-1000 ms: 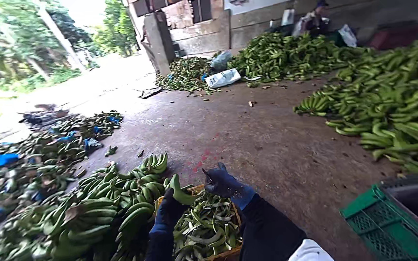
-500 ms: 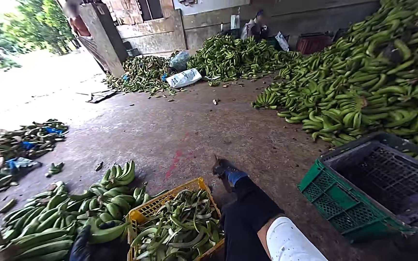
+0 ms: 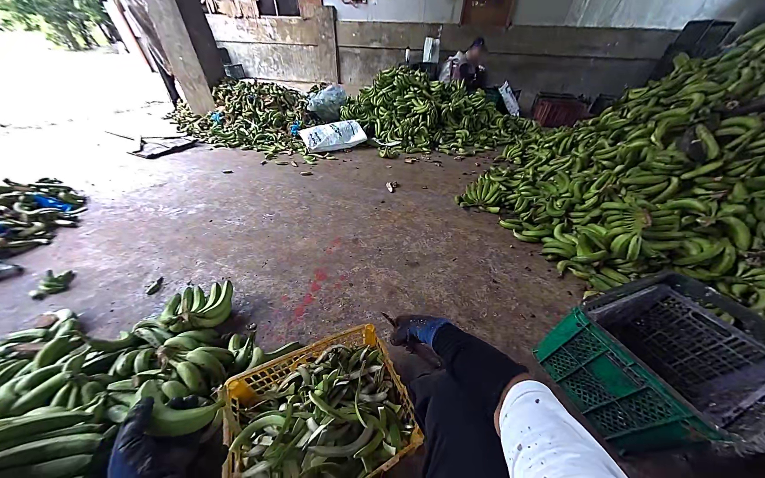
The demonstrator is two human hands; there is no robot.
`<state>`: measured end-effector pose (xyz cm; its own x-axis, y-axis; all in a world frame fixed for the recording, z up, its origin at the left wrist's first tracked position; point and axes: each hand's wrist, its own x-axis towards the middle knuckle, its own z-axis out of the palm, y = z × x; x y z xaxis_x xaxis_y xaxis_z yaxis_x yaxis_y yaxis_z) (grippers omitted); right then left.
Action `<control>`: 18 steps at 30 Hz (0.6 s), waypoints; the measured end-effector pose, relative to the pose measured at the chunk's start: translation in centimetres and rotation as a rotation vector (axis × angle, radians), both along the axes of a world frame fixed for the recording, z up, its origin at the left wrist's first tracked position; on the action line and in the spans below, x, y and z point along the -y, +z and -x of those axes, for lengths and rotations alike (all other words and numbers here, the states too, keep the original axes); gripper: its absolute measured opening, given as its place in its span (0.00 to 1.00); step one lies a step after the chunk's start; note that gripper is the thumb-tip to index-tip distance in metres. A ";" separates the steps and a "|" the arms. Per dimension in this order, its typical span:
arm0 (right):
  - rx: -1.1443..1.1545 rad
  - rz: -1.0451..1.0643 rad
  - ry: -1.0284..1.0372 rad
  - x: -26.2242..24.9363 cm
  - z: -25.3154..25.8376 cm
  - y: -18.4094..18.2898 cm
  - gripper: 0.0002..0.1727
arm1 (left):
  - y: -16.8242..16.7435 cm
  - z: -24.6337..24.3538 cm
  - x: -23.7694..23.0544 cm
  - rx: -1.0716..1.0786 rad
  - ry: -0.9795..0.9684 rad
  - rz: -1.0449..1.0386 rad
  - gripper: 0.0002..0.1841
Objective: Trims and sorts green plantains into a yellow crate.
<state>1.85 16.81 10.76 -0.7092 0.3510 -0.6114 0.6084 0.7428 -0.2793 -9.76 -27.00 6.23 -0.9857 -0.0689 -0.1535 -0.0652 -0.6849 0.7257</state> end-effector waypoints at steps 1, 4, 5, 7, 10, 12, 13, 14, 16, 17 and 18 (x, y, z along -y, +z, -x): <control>0.019 -0.017 0.024 0.1 0.3 -0.3 0.25 | 0.1 -0.1 0.2 0.002 0.001 -0.017 0.10; 0.025 -0.026 0.070 1.2 0.6 -0.2 0.26 | 0.0 -0.9 1.1 0.013 -0.005 -0.037 0.11; 0.021 -0.021 0.087 1.6 0.5 0.1 0.26 | -0.1 -1.2 1.4 0.007 -0.003 -0.037 0.11; 0.022 -0.032 0.124 2.2 0.5 0.2 0.26 | -0.1 -1.7 1.9 0.011 0.000 -0.039 0.12; 0.040 -0.052 0.151 3.0 0.7 0.5 0.27 | 0.0 -2.4 2.8 0.027 0.025 -0.030 0.12; 0.032 -0.037 0.158 3.2 0.6 0.6 0.26 | 0.0 -2.8 3.1 0.025 0.061 -0.019 0.12; 0.027 -0.031 0.157 3.1 0.5 0.6 0.25 | 0.0 -2.9 3.3 0.028 0.079 -0.027 0.12; 0.024 -0.030 0.159 3.1 0.6 0.5 0.25 | -0.1 -2.9 3.4 0.035 0.091 -0.039 0.12; 0.030 -0.039 0.169 3.3 0.4 0.8 0.26 | -0.5 -2.8 3.9 0.030 0.115 -0.040 0.13; 0.034 -0.046 0.173 3.5 0.2 1.1 0.27 | -0.5 -2.9 4.0 0.026 0.128 -0.037 0.13; 0.033 -0.050 0.172 3.7 0.0 1.3 0.27 | -0.5 -2.9 4.1 0.021 0.140 -0.032 0.13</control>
<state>1.85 13.15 12.04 -0.7413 0.2568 -0.6201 0.4793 0.8493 -0.2212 -6.89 -31.06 5.75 -0.9633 -0.2003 -0.1785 0.0176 -0.7112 0.7028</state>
